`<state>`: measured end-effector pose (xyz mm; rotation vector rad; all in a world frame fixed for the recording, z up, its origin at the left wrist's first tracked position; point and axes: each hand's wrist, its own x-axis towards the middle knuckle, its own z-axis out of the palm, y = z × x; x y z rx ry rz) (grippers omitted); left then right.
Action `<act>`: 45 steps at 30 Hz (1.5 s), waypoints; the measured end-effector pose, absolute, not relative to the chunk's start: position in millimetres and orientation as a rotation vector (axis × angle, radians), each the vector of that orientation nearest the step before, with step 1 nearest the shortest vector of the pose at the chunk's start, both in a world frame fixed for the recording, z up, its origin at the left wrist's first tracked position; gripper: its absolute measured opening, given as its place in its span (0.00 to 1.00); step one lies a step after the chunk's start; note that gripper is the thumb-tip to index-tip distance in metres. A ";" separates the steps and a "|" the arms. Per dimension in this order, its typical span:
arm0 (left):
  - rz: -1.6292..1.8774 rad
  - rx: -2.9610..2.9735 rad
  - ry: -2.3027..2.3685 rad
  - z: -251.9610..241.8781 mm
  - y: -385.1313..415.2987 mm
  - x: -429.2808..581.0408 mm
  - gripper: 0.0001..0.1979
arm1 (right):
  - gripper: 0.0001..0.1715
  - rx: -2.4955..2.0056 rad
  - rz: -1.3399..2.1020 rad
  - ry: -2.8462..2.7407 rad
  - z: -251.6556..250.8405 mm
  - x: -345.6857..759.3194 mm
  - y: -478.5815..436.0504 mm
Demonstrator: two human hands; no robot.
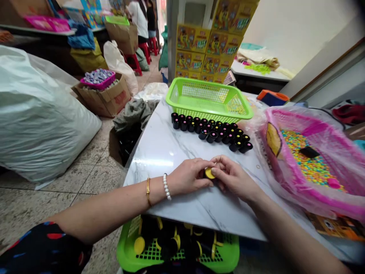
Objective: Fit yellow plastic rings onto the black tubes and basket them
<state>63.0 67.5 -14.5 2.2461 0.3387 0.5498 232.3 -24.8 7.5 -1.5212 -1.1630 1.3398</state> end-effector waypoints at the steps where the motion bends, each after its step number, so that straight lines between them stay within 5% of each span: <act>1: 0.564 2.248 0.349 -13.8 66.7 61.9 0.21 | 0.21 -1.527 1.290 -1.178 7.6 232.1 -31.7; 5: 0.693 2.340 0.397 -7.2 62.8 55.8 0.29 | 0.21 -1.740 0.728 -1.290 1.3 236.9 -72.8; 10: 0.807 2.624 0.246 -16.3 63.9 54.8 0.23 | 0.25 -2.024 -0.052 -1.650 -21.2 257.4 -99.3; 22: 0.601 2.966 0.316 -21.7 71.5 54.0 0.26 | 0.45 -2.428 -0.005 -1.447 -10.8 282.3 -63.7; 28: 0.783 2.926 0.244 -16.5 69.2 58.7 0.30 | 0.29 -2.217 -0.061 -1.624 -11.5 247.4 -142.1; 34: 0.889 2.988 0.101 -23.7 71.6 63.3 0.21 | 0.16 -2.084 -0.289 -1.452 -42.3 252.8 -227.7; 45: 0.702 2.698 0.398 -5.4 50.4 70.5 0.15 | 0.13 -1.873 -0.427 -1.459 -58.2 244.8 -233.0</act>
